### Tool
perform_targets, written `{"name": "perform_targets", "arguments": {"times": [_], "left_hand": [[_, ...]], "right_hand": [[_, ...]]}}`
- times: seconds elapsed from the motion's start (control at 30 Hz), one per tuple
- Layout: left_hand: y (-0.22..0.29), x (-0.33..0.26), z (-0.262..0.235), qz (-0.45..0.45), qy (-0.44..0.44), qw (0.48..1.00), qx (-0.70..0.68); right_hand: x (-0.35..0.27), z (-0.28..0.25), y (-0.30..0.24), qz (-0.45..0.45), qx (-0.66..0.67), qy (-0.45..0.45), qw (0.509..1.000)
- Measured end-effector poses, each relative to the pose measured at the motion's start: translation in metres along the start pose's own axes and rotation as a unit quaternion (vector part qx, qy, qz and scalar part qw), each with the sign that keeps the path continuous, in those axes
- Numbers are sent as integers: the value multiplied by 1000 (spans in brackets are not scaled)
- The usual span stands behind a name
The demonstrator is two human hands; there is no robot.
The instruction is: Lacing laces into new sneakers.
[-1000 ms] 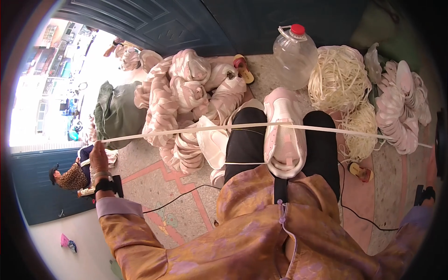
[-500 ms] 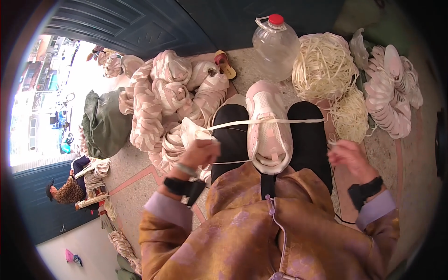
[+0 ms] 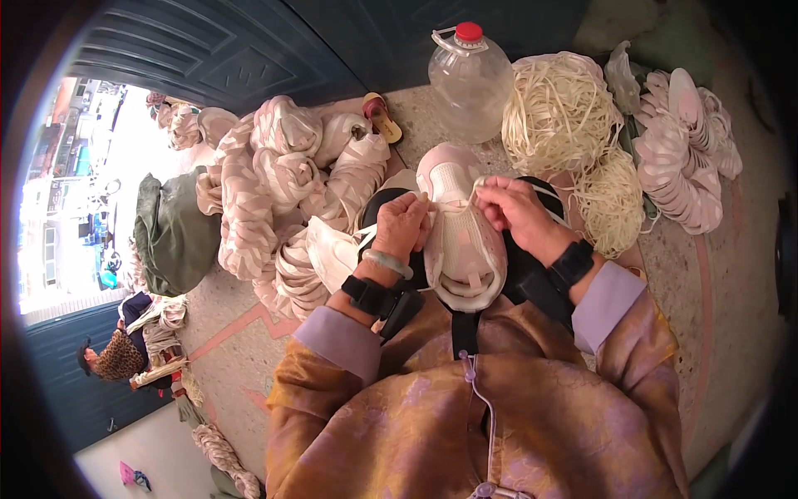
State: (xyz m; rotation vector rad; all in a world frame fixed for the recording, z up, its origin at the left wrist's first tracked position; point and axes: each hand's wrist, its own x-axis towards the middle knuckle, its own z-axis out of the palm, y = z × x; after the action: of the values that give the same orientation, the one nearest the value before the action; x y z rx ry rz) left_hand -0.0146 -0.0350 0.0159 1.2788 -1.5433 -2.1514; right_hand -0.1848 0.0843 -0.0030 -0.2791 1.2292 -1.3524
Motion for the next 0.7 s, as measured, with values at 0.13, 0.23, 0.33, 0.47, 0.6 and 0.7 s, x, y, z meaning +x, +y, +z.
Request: {"name": "perform_targets", "arguments": {"times": [0.13,0.23,0.33,0.47,0.6,0.7], "left_hand": [[-2,-7,4,17,31,998,-47],[-6,-20,-1,26,28,998,-51],[-11,-27,-1,38,24,997,-61],[-17,-28,0,56,20,995,-75],[-20,-27,-2,60,3,996,-68],[-21,-26,-4,52,7,998,-36]], "right_hand": [[-3,-2,-5,-41,-6,46,998],[-14,-3,-5,-40,-21,58,997],[-21,-1,0,-52,-64,47,995],[-21,10,5,-92,-45,34,994],[-21,9,11,-115,-71,43,990],[-20,7,16,-125,-64,61,988]]}}
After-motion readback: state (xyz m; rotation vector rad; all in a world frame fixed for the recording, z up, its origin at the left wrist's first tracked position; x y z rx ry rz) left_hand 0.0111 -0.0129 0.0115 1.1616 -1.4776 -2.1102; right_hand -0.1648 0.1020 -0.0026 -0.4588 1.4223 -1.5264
